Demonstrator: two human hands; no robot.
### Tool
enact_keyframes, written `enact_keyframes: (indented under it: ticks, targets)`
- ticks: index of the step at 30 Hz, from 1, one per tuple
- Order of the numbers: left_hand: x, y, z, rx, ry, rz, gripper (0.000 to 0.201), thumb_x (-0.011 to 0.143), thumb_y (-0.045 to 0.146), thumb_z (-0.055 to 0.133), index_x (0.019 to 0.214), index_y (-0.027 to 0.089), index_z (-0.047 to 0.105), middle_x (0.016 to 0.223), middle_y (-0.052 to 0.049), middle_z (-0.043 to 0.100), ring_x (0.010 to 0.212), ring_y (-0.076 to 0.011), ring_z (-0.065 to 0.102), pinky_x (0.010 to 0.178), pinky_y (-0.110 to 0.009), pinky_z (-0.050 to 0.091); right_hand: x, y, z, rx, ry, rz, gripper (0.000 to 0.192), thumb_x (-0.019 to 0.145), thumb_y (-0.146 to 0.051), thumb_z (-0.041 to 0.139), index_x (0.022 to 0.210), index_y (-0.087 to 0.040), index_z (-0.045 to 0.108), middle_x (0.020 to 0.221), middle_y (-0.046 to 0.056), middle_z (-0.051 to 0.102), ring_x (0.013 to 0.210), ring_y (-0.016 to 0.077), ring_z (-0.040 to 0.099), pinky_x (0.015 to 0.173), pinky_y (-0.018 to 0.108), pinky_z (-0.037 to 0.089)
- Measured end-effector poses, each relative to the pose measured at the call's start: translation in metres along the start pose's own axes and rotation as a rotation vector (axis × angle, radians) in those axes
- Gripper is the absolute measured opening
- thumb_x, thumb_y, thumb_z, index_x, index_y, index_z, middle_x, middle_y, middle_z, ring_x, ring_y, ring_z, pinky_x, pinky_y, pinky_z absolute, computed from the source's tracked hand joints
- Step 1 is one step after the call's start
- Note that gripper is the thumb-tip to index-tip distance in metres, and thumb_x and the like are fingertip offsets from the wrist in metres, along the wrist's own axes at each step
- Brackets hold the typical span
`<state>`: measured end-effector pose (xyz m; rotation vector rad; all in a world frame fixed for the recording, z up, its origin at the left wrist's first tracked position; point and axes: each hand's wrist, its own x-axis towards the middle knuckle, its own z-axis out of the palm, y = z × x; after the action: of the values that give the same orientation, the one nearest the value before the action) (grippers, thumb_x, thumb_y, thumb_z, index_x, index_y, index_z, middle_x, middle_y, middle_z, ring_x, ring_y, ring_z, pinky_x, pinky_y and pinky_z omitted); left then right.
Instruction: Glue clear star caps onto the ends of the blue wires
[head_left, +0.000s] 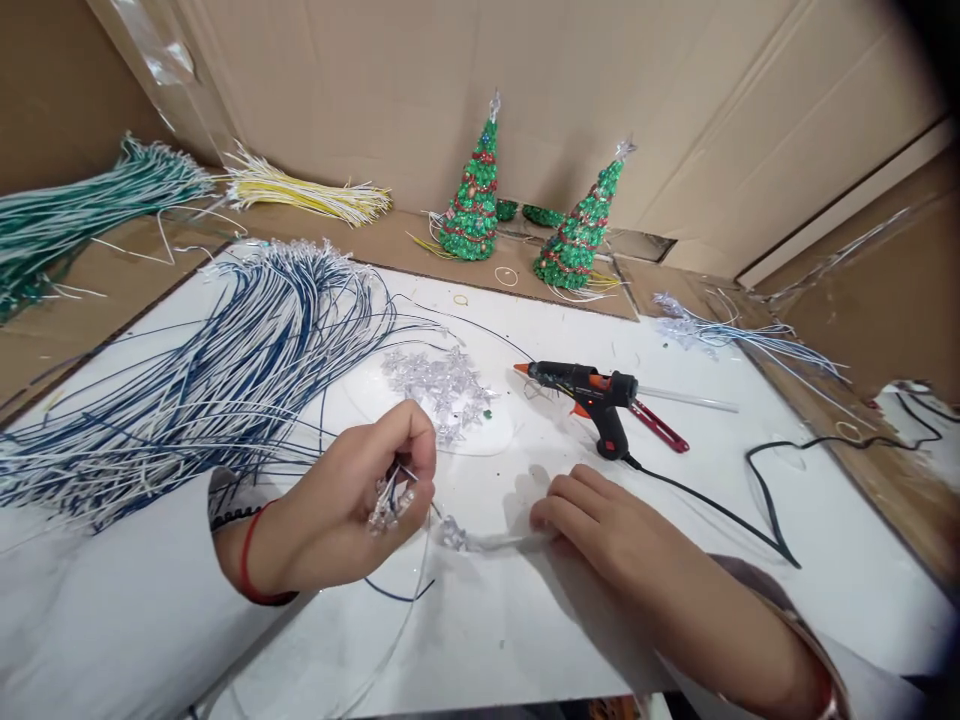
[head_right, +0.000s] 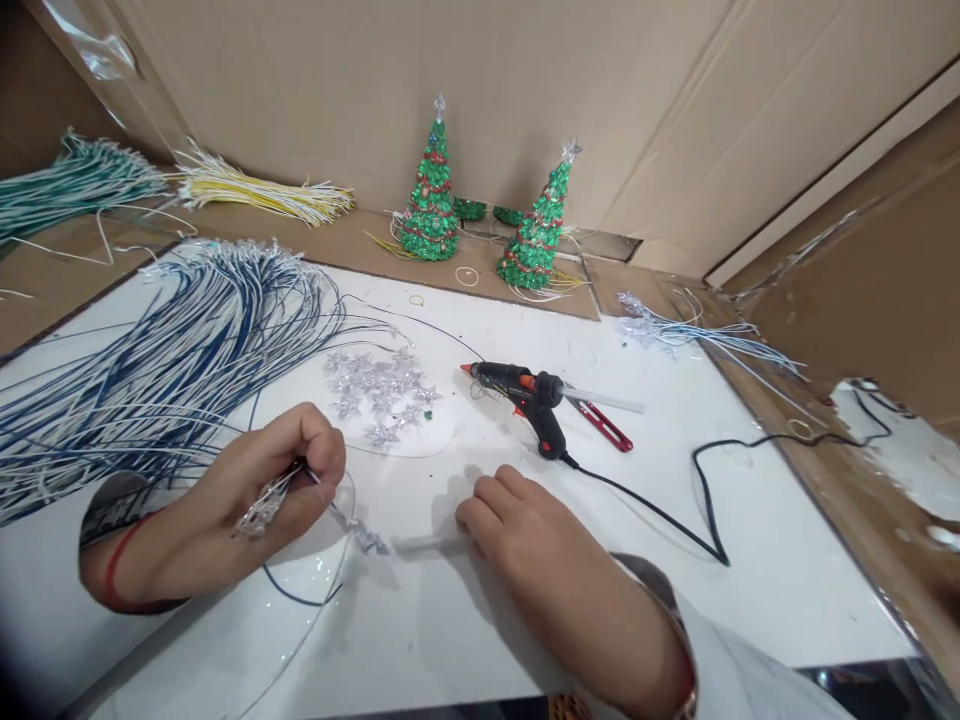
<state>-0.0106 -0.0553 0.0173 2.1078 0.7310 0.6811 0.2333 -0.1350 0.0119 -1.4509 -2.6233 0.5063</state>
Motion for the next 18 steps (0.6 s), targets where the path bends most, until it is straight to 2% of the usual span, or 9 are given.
enact_keyframes:
  ticks: [2,4,6,8,10,12,18]
  targets:
    - [0.001,0.001,-0.001,0.067,-0.010,0.040,0.010,0.076,0.013,0.048,0.078,0.019,0.039,0.066,0.004,0.046,0.054,-0.0085,0.042,0.049,-0.019,0.036,0.002,-0.001,-0.008,0.132,0.082,0.014,0.019,0.085,-0.005,0.042,0.093,-0.018,0.054,0.088,0.006,0.052,0.079,0.0184,0.049,0.067,0.032,0.044]
    - [0.002,0.003,-0.001,0.133,-0.014,0.079,0.007,0.075,0.012,0.049,0.076,0.018,0.045,0.067,0.003,0.049,0.056,-0.0087,0.045,0.052,-0.019,0.038,0.006,-0.004,-0.017,0.288,0.237,0.084,0.011,0.088,-0.012,0.042,0.090,-0.018,0.052,0.086,0.005,0.051,0.076,0.0159,0.049,0.065,0.029,0.043]
    - [0.003,0.004,-0.002,0.164,-0.026,0.112,0.005,0.076,0.012,0.050,0.075,0.017,0.049,0.067,0.002,0.053,0.058,-0.0090,0.047,0.054,-0.019,0.039,0.012,-0.008,-0.022,0.502,0.417,0.169,0.008,0.091,-0.020,0.043,0.087,-0.018,0.049,0.081,0.003,0.050,0.068,0.0126,0.050,0.057,0.026,0.043]
    - [0.004,0.004,-0.002,0.174,-0.049,0.151,0.005,0.078,0.013,0.051,0.075,0.016,0.052,0.067,0.001,0.055,0.059,-0.0096,0.048,0.056,-0.019,0.039,0.022,-0.012,-0.022,0.773,0.510,0.211,0.012,0.093,-0.028,0.040,0.088,-0.019,0.045,0.078,0.001,0.051,0.058,0.0099,0.050,0.048,0.022,0.042]
    - [0.005,0.003,-0.002,0.176,-0.078,0.188,0.006,0.079,0.013,0.051,0.075,0.016,0.054,0.067,0.000,0.057,0.062,-0.0103,0.049,0.057,-0.020,0.039,0.035,-0.016,-0.018,1.018,0.520,0.195,0.014,0.095,-0.033,0.036,0.091,-0.021,0.040,0.076,0.000,0.055,0.051,0.0087,0.052,0.041,0.020,0.042]
    - [0.006,0.001,-0.002,0.176,-0.096,0.208,0.006,0.080,0.012,0.052,0.076,0.016,0.055,0.069,0.000,0.058,0.064,-0.0108,0.050,0.059,-0.020,0.039,0.049,-0.018,-0.011,1.151,0.519,0.152,0.015,0.094,-0.036,0.037,0.090,-0.021,0.036,0.073,-0.001,0.058,0.050,0.0088,0.054,0.040,0.019,0.043]
    - [0.007,-0.001,-0.002,0.167,-0.098,0.230,0.006,0.081,0.013,0.052,0.077,0.017,0.055,0.070,0.000,0.059,0.065,-0.0108,0.052,0.060,-0.020,0.040,0.071,-0.014,0.010,1.280,0.483,0.121,0.019,0.092,-0.040,0.040,0.090,-0.021,0.036,0.067,-0.003,0.059,0.045,0.0070,0.051,0.039,0.017,0.039]
